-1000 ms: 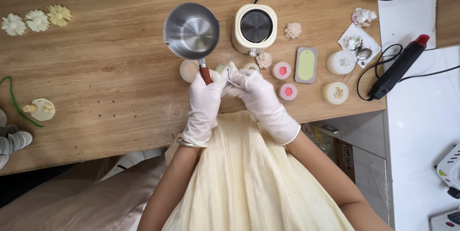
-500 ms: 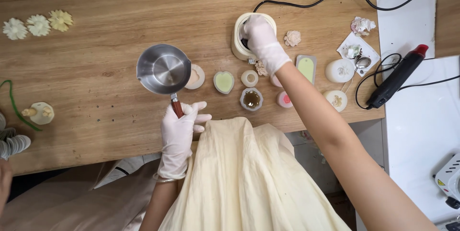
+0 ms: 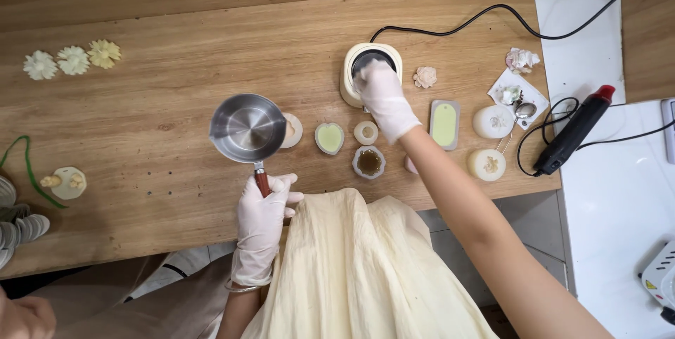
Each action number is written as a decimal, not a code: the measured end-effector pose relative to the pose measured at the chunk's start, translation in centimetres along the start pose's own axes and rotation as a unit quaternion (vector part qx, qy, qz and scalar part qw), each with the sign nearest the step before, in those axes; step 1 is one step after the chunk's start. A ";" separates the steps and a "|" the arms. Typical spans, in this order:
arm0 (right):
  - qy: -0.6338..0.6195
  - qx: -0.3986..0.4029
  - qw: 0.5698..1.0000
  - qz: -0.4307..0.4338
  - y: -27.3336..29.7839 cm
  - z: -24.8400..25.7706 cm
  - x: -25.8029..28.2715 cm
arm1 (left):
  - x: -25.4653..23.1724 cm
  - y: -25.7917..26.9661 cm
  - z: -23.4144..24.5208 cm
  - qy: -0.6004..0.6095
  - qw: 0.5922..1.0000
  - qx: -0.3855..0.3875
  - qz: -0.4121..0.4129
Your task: Making decorative candles by removing them from molds and assembling parts.
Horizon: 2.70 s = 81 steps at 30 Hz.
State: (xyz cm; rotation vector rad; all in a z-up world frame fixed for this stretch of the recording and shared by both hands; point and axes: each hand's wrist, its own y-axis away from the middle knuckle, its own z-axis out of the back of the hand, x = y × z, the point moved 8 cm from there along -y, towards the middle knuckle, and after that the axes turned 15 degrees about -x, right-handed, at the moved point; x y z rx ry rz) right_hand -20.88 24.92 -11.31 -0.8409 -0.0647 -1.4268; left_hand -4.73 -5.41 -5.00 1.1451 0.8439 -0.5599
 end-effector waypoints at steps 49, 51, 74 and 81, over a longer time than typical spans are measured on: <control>0.204 -0.044 0.977 0.054 9.8 8.2 11.9 | 1.0 8.4 -8.7 -0.351 0.689 0.179 -0.608; -0.044 -0.166 0.977 -0.126 6.9 11.8 12.8 | 1.1 7.6 -9.0 -0.339 0.749 0.154 -0.548; -0.300 -0.081 0.912 -0.268 11.7 27.9 -0.7 | -3.3 12.4 -19.3 -0.256 0.903 0.069 -0.337; -0.262 -0.148 0.807 -0.508 17.9 29.1 -8.7 | -6.3 2.4 -19.0 -0.008 0.989 0.113 -0.096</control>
